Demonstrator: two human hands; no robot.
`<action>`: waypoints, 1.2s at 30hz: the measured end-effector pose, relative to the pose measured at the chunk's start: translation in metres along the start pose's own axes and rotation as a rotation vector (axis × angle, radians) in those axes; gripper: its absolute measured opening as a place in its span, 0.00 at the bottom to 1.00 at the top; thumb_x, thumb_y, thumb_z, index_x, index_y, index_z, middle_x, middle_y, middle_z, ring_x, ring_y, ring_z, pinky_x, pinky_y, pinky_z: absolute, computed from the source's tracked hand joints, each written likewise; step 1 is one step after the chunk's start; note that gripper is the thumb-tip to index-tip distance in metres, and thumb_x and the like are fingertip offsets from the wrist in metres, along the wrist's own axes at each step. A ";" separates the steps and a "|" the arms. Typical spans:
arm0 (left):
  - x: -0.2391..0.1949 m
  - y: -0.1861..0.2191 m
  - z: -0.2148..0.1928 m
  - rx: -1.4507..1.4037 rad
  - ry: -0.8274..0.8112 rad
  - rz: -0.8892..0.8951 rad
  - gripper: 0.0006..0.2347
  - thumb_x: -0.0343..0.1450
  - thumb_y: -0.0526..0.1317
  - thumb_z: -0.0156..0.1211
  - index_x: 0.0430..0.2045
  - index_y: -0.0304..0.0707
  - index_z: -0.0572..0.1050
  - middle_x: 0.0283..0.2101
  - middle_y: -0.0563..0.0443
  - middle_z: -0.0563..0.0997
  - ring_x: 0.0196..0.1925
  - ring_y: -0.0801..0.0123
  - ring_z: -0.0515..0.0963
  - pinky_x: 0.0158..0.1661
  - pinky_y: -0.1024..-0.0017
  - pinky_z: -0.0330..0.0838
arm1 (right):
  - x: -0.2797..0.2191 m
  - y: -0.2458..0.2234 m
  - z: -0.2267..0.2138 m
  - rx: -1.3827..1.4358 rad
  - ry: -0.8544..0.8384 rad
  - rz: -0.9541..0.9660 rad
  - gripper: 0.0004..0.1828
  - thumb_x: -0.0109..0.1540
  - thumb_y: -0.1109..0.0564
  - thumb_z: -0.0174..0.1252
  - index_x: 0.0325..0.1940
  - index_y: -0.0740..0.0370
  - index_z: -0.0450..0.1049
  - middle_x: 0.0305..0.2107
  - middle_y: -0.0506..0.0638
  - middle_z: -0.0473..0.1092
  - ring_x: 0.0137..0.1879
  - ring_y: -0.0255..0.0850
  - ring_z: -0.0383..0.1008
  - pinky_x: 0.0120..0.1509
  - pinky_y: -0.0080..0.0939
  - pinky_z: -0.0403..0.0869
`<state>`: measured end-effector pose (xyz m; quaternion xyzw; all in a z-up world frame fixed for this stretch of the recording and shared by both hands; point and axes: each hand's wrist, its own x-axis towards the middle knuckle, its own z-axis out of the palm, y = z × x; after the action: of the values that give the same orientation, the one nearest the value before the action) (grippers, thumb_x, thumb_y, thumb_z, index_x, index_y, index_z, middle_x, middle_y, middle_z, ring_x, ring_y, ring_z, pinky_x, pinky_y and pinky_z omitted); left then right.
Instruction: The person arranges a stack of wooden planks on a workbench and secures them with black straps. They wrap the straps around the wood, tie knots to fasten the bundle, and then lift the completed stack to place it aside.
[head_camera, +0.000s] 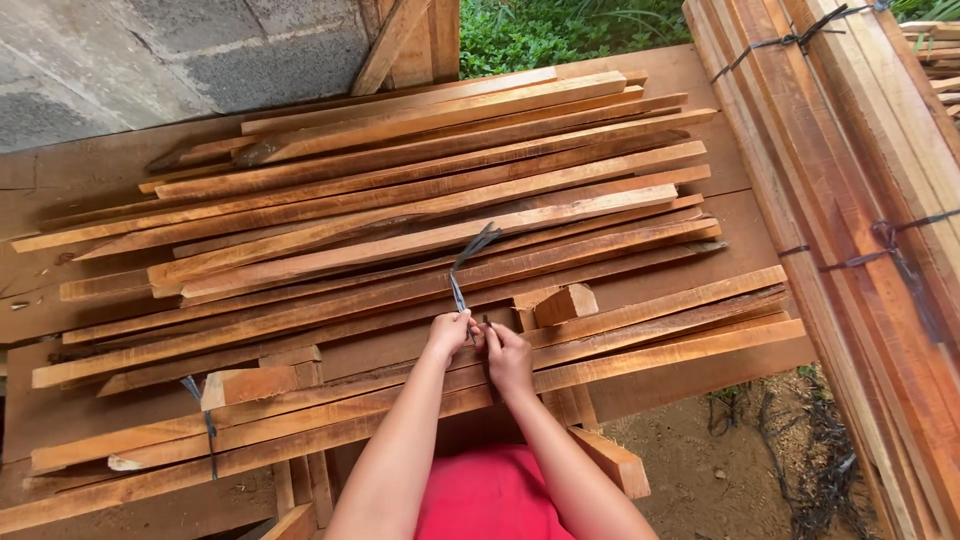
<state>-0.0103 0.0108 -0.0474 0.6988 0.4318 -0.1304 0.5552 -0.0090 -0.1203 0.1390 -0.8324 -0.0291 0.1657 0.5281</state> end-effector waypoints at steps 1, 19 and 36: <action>-0.011 0.006 -0.010 0.002 0.004 -0.002 0.14 0.72 0.51 0.56 0.23 0.50 0.86 0.22 0.53 0.84 0.32 0.66 0.85 0.38 0.71 0.74 | 0.004 0.001 0.001 0.003 -0.003 0.000 0.11 0.67 0.52 0.57 0.39 0.48 0.85 0.20 0.49 0.78 0.35 0.43 0.82 0.47 0.43 0.77; -0.083 0.069 -0.058 -0.242 -0.187 0.238 0.10 0.75 0.44 0.57 0.36 0.45 0.86 0.32 0.48 0.86 0.35 0.71 0.82 0.36 0.75 0.80 | 0.036 0.021 0.009 -0.506 -0.430 0.093 0.17 0.68 0.44 0.50 0.43 0.55 0.81 0.39 0.61 0.78 0.55 0.59 0.77 0.57 0.59 0.76; -0.037 0.007 -0.056 0.212 -0.312 0.133 0.10 0.67 0.50 0.63 0.40 0.73 0.85 0.30 0.59 0.87 0.42 0.75 0.85 0.45 0.74 0.77 | 0.077 0.077 0.012 -0.004 -0.609 0.327 0.11 0.67 0.53 0.57 0.47 0.60 0.80 0.28 0.50 0.79 0.34 0.36 0.80 0.35 0.35 0.79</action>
<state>-0.0433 0.0435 0.0014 0.7515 0.2775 -0.2448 0.5462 0.0501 -0.1264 0.0473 -0.7394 -0.0522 0.4889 0.4599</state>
